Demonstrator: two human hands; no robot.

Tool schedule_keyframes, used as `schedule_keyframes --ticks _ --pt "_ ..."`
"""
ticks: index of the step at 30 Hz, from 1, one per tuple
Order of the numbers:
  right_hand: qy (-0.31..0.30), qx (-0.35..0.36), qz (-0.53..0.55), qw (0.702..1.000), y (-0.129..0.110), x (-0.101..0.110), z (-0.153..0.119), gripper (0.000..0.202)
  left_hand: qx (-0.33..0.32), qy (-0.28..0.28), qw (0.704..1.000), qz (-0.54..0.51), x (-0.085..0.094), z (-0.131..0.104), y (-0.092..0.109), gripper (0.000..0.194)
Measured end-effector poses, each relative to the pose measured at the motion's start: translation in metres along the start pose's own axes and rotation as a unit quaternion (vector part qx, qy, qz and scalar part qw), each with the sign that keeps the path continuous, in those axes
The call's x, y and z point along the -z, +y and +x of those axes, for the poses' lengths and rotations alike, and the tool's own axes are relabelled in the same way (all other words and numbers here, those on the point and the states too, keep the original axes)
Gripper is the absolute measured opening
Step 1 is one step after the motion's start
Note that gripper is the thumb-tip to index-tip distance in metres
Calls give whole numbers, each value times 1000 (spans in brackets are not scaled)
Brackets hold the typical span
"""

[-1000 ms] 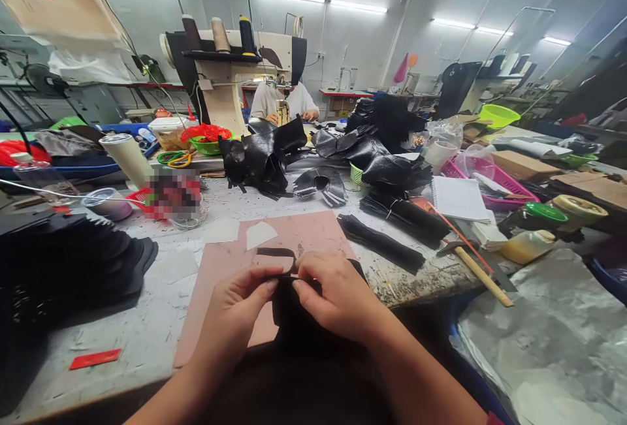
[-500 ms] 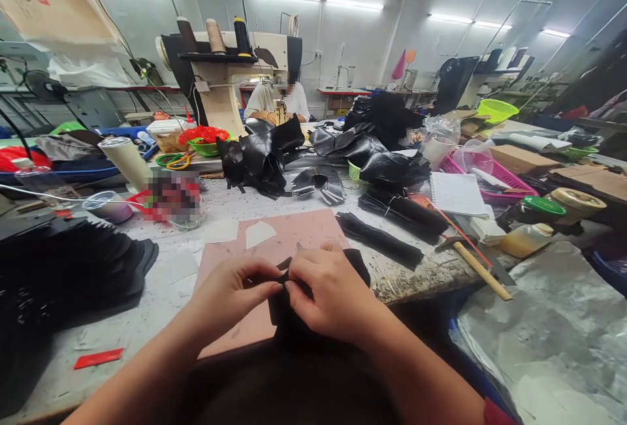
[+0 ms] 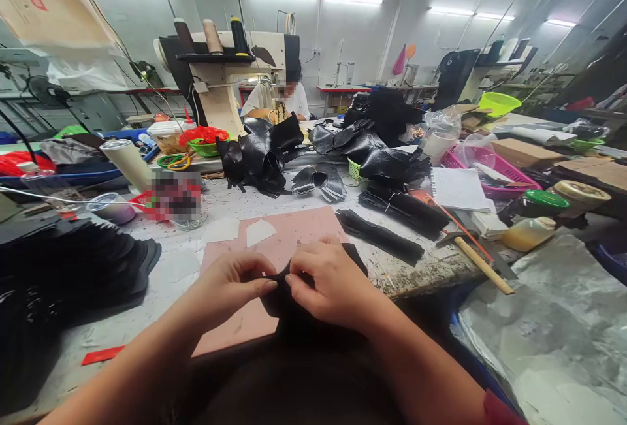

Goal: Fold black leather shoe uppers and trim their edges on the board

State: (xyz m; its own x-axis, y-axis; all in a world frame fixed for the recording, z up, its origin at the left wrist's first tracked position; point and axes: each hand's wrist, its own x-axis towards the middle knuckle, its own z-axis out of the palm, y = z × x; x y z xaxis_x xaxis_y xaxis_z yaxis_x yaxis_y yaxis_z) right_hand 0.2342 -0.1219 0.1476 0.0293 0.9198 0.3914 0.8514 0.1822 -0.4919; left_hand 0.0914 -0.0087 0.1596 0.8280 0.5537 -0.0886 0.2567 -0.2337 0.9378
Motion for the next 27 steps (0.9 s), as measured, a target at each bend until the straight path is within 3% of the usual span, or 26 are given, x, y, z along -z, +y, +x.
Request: schedule_keyframes --ticks 4,7,14,27 --pt "-15 13 -38 999 -4 -1 2 9 -29 -26 997 71 4 3 0 12" --pt "-24 29 -57 998 -6 -1 3 10 -33 -45 995 83 4 5 3 3" --pt "-22 18 -42 999 0 7 4 10 -5 -23 996 85 11 4 0 10" --pt "-43 33 -64 996 2 1 8 11 -37 -136 963 231 17 10 4 21"
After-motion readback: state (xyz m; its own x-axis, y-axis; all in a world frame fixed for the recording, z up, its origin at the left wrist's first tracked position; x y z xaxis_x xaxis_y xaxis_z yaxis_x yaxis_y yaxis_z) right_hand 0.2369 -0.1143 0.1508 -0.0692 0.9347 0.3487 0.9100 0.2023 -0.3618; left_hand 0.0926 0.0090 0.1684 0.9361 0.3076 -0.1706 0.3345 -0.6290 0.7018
